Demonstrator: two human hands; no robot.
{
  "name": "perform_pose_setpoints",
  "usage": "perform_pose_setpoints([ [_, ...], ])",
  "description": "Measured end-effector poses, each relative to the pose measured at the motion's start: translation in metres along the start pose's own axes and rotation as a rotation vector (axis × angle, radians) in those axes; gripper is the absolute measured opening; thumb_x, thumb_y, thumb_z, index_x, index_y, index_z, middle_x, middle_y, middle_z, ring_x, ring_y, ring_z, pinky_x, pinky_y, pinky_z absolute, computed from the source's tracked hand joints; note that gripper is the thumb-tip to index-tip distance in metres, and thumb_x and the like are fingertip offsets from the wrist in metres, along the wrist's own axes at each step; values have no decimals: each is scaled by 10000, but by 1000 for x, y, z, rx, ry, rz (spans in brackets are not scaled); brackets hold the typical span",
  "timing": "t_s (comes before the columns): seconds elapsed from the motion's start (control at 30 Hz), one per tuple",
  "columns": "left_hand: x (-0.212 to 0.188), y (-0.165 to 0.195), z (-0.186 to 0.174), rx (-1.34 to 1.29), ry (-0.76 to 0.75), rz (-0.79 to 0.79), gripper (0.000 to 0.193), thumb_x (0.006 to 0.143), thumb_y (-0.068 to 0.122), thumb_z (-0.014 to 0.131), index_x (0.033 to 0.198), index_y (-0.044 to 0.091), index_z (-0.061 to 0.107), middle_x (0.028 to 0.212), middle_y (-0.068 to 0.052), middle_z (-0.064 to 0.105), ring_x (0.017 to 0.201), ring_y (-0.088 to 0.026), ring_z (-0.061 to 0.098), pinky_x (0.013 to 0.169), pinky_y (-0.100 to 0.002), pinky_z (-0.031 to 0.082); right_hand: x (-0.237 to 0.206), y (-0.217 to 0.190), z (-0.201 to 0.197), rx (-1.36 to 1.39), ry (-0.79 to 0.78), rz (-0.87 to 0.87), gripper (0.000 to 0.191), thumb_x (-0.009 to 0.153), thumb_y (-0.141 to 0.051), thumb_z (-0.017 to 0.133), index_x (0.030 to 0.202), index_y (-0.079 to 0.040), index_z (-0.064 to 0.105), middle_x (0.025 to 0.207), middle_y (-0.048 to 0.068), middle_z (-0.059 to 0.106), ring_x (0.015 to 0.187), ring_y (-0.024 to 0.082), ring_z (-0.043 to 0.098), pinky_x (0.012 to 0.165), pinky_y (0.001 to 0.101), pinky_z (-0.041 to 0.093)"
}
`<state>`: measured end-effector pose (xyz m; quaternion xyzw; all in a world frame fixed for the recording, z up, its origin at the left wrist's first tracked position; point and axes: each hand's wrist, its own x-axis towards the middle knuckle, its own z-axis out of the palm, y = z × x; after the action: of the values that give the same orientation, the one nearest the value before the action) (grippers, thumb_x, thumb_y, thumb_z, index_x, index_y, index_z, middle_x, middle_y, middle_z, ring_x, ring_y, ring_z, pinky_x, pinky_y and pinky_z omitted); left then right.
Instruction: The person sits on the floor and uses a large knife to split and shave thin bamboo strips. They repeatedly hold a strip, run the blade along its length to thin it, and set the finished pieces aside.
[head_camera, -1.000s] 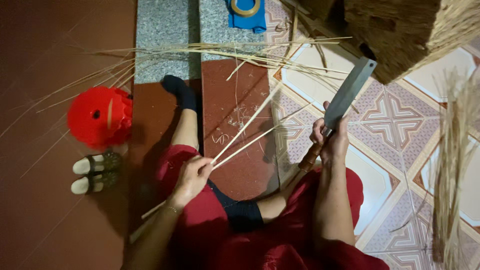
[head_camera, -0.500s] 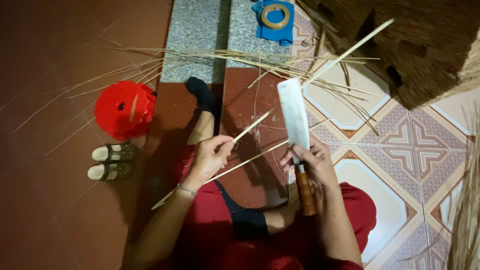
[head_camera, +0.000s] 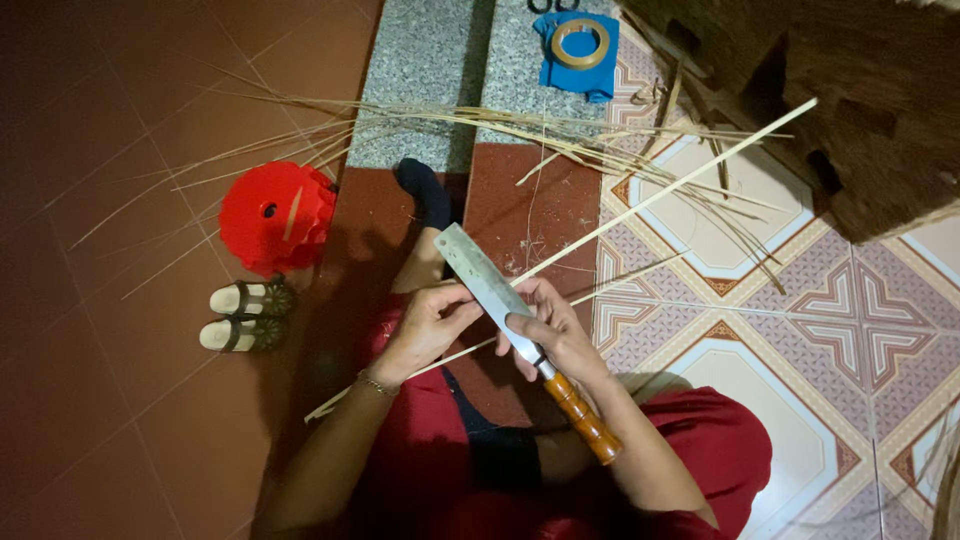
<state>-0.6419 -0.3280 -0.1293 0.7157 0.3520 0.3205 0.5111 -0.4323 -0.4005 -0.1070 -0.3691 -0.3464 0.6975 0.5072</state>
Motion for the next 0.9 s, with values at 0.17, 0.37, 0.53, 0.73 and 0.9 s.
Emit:
perform_pose_setpoints([
  [0.17,-6,7,-7,-18,-63,-38,151,966,69,669,1064,-17,746,993,-58,782,928,-118,696,850,-295,561,-8,8,-7,-5,-55,-31,365,966,-53,576,1293,4,424,723,178,675,380,166,545,335,275,414],
  [0.37,-15,9,-17,82,-78,-156,129,950,92,735,1010,-9,789,821,-84,702,712,-135,610,649,-281,488,-10,14,-8,-65,-6,-46,290,991,-32,537,1251,5,414,712,191,671,381,166,539,346,272,413],
  [0.53,-30,4,-32,72,-64,-45,125,938,99,720,987,-4,770,858,-34,748,781,-83,677,697,-229,538,-8,10,-24,-19,53,-126,210,1004,-38,490,1197,-1,415,692,174,651,351,168,512,309,281,390],
  [0.73,-35,-6,-35,127,-67,-150,128,942,87,724,1007,-7,782,843,-77,726,761,-111,630,688,-262,508,-9,18,-5,-1,37,-66,259,995,-49,512,1221,-14,392,656,165,636,346,170,515,305,281,395],
  [0.9,-28,-12,-12,35,-39,-61,191,942,54,668,1107,-15,736,1010,-75,795,936,-89,687,845,-274,563,-12,26,15,-69,-69,-11,302,998,-71,528,1264,-22,393,669,161,647,364,163,518,322,280,398],
])
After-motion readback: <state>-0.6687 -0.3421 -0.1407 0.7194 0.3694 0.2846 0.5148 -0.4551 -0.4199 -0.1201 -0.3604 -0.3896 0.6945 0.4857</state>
